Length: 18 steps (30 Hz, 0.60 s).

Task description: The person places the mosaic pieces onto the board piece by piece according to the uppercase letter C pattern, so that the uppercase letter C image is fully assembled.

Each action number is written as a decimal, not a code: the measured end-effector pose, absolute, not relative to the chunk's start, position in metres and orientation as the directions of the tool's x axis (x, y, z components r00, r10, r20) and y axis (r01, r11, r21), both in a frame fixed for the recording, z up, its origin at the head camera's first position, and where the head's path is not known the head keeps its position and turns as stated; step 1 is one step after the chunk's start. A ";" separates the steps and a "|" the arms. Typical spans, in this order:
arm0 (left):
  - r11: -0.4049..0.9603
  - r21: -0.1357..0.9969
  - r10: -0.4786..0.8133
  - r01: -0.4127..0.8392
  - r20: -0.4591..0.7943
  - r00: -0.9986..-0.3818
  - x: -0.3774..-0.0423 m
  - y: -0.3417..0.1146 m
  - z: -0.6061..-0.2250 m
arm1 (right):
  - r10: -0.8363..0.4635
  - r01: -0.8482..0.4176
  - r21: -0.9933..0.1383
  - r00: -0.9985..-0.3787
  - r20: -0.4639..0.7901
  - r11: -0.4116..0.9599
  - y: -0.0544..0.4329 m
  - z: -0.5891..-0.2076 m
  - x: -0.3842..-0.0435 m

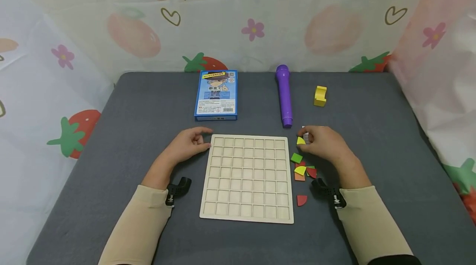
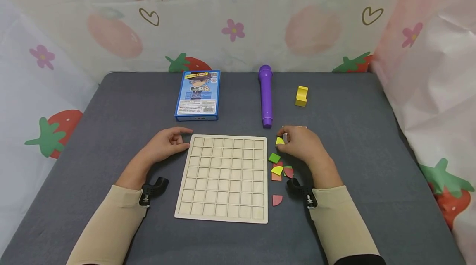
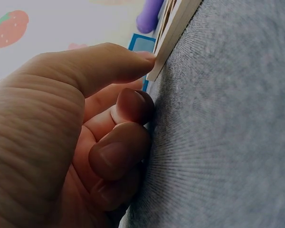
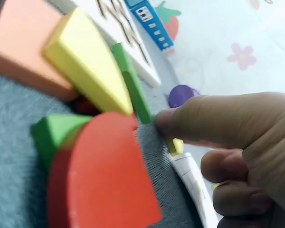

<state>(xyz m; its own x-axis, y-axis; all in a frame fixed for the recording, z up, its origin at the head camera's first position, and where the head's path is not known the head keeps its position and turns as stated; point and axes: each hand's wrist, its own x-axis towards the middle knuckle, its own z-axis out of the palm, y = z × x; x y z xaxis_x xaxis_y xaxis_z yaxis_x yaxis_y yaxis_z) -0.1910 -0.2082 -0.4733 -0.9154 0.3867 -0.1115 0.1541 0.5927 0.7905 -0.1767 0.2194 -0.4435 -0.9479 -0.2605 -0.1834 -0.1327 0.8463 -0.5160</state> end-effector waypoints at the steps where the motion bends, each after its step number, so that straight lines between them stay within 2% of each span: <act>1: 0.593 0.792 0.384 0.146 -0.119 -0.915 -0.191 -0.208 -0.472 | -0.257 -0.132 -0.512 -0.949 -0.181 0.849 0.219 -0.444 -0.177; 10: 0.607 0.782 0.376 0.140 -0.128 -0.918 -0.186 -0.208 -0.473 | -0.287 -0.203 -0.547 -0.955 -0.072 0.812 0.219 -0.442 -0.175; 18: 0.594 0.792 0.416 0.137 -0.158 -0.896 -0.174 -0.209 -0.474 | -0.332 -0.288 -0.620 -0.942 0.046 0.730 0.202 -0.419 -0.164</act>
<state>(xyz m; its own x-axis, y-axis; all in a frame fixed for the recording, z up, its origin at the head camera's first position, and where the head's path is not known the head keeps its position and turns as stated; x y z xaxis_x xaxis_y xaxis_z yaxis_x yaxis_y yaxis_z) -0.1737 -0.2092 -0.4736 -0.8957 0.4158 -0.1575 0.1366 0.5944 0.7925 -0.1638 0.2023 -0.4190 -0.9422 -0.3319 0.0464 -0.2875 0.7296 -0.6205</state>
